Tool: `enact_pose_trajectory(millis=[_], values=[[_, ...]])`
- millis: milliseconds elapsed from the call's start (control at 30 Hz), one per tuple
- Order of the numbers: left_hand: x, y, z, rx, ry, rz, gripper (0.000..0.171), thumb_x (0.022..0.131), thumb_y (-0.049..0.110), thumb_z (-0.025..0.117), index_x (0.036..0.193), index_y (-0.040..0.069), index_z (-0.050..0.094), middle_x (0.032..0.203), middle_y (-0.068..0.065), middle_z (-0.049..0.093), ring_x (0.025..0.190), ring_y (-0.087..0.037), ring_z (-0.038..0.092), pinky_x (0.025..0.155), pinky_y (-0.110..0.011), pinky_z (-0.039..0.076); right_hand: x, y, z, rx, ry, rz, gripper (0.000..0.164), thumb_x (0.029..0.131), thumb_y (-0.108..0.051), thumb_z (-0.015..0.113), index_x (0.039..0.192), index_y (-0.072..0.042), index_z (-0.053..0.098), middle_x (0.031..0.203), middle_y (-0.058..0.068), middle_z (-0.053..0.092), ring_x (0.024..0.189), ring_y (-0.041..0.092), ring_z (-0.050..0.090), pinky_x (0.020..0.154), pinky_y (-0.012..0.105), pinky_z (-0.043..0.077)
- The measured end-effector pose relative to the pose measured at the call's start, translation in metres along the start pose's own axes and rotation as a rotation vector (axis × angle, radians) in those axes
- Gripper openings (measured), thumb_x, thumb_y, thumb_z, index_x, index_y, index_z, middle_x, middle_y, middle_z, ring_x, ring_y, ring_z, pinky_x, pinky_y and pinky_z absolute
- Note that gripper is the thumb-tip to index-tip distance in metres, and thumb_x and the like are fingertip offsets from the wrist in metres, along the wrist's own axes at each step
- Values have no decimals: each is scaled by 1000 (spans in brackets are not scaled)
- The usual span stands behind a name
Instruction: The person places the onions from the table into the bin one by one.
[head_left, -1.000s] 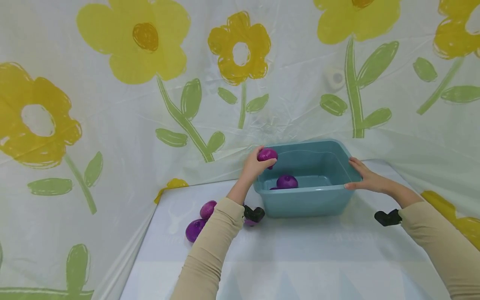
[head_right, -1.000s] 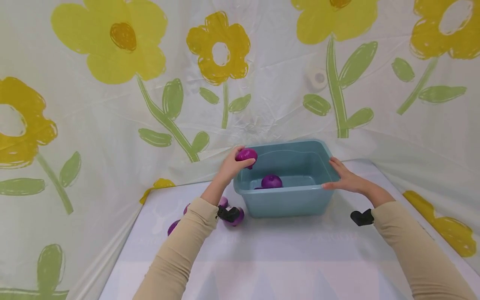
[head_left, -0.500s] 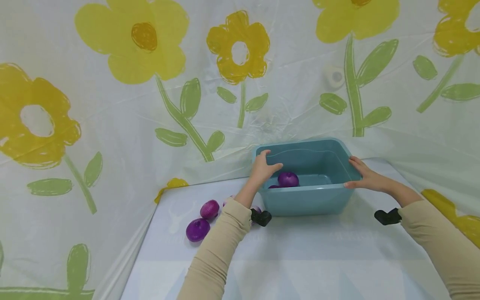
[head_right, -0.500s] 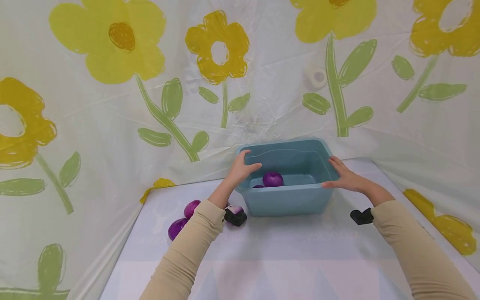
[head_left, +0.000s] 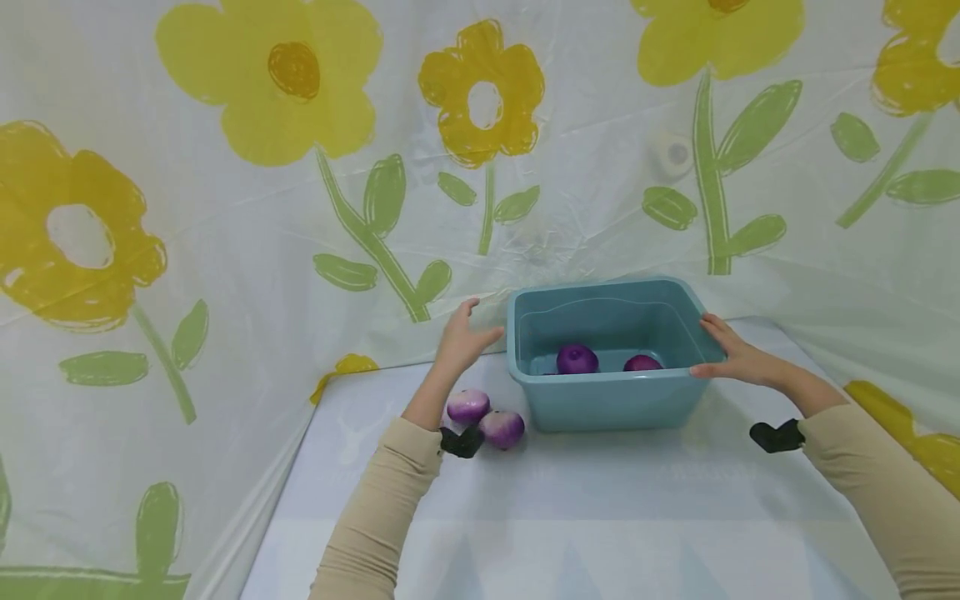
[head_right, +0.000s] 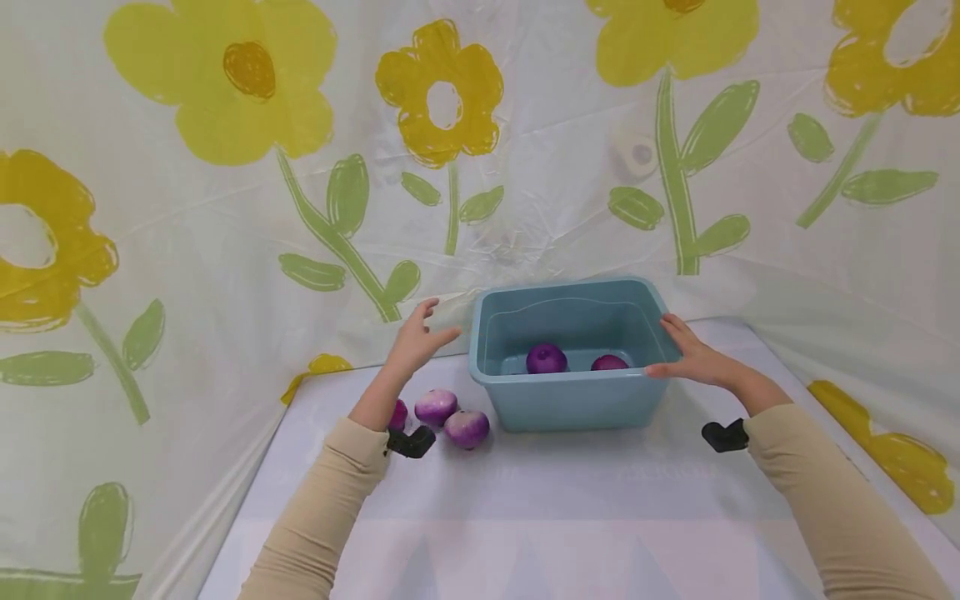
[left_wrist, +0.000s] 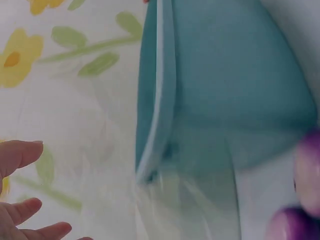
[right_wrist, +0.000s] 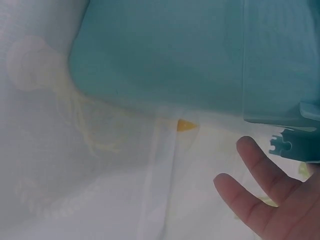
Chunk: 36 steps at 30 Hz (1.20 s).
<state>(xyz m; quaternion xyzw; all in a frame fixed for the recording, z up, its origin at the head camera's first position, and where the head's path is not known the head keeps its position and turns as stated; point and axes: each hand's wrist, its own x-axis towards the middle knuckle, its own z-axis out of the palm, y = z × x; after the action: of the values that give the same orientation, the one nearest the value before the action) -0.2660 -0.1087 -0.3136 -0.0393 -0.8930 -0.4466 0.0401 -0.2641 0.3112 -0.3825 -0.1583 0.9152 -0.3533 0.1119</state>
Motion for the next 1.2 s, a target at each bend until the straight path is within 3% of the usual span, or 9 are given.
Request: enact_pose_trajectory(millis=[200,300,433,567,667,800,1000,1200], values=[[-12,-63,-48,0,19,-139,71,85,26,62,142,6,26,144,-23,29,130,-40,30,104,-53,28,-1,1,0,-7,3,2,99,82,-35,61,142,6,-7,146,28,-15,128,55,-1,90,75,16],[-24,-98,-62,23,20,-192,71,86,27,61,142,6,24,144,-25,27,130,-42,28,104,-55,26,-1,2,0,-6,5,4,100,82,-35,61,143,5,-7,147,28,-15,129,54,-2,90,75,15],[-46,-143,-62,123,-14,-155,75,83,35,64,140,2,27,136,-32,32,125,-48,31,99,-59,30,-1,3,0,4,7,-4,99,82,-33,62,143,5,-6,147,27,-15,130,54,-3,90,75,15],[-66,-180,-47,196,-79,-120,79,80,34,68,139,0,29,133,-37,33,122,-53,31,96,-62,30,-2,3,1,10,10,-18,99,82,-33,62,143,6,-6,147,27,-15,130,54,-4,90,75,14],[-80,-194,-36,238,-98,-154,76,78,25,71,139,1,31,135,-37,29,122,-55,29,94,-65,31,-2,2,1,16,11,-19,98,82,-32,62,143,6,-6,147,26,-16,131,53,-5,91,75,12],[-89,-209,-22,300,-45,-167,71,76,21,71,135,2,38,133,-36,31,118,-56,33,89,-65,36,-3,3,1,25,13,-22,98,82,-29,62,142,6,-6,147,26,-17,131,52,-6,91,75,10],[-97,-227,-8,246,64,-190,68,74,22,73,130,0,42,130,-34,34,112,-52,37,88,-62,37,-2,3,1,32,14,-25,97,82,-28,62,142,6,-5,148,26,-16,131,52,-7,91,75,10],[-105,-231,-6,222,84,-236,79,69,23,77,134,4,36,128,-33,32,111,-51,40,87,-62,38,-2,0,1,21,9,-20,98,82,-31,62,143,6,-6,147,26,-17,131,52,-5,91,75,11]])
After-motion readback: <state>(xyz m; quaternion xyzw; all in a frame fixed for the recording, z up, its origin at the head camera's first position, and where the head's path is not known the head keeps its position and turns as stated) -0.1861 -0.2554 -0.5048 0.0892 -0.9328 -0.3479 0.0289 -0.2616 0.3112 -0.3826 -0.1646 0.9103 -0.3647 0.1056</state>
